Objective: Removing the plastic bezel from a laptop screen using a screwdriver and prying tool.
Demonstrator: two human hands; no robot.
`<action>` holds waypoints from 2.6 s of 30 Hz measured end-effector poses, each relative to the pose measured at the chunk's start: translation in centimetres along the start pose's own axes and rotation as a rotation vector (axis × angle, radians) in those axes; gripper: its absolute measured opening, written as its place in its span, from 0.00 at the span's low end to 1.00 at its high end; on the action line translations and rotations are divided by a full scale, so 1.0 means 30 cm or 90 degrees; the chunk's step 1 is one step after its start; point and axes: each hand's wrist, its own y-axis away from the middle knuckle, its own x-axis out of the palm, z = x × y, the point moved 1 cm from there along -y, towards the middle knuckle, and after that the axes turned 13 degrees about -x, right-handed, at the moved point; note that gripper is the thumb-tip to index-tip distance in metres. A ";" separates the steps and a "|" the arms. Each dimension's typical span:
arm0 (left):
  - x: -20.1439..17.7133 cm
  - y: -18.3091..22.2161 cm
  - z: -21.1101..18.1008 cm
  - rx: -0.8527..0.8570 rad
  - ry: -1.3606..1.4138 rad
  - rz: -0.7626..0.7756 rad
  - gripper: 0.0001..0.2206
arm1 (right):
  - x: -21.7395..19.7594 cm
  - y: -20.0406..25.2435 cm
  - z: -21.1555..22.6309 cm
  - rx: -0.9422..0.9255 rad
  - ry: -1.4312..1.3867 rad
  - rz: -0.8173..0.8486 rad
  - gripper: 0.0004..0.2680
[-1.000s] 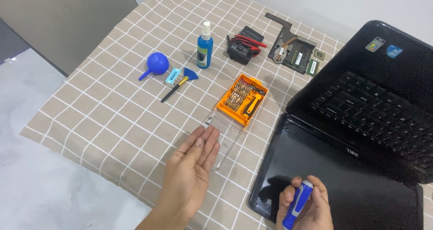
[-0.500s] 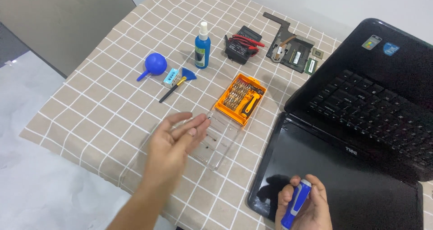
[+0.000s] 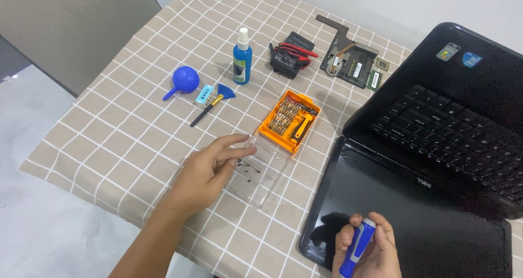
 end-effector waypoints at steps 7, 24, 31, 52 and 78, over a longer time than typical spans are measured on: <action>0.000 0.006 0.010 0.010 0.110 -0.067 0.20 | 0.007 0.008 0.008 -0.001 -0.015 0.010 0.06; 0.163 0.147 -0.028 0.494 0.114 -0.248 0.07 | -0.123 -0.082 0.374 -0.265 -0.200 -0.083 0.03; 0.347 0.208 -0.070 0.519 -0.057 0.014 0.08 | -0.188 -0.088 0.417 -0.278 -0.237 -0.153 0.07; 0.760 0.395 -0.228 0.583 -0.119 0.067 0.09 | -0.463 -0.100 0.639 -0.442 -0.199 -0.378 0.10; 0.937 0.409 -0.262 0.643 -0.211 0.028 0.10 | -0.262 -0.001 0.620 -0.865 0.397 0.258 0.10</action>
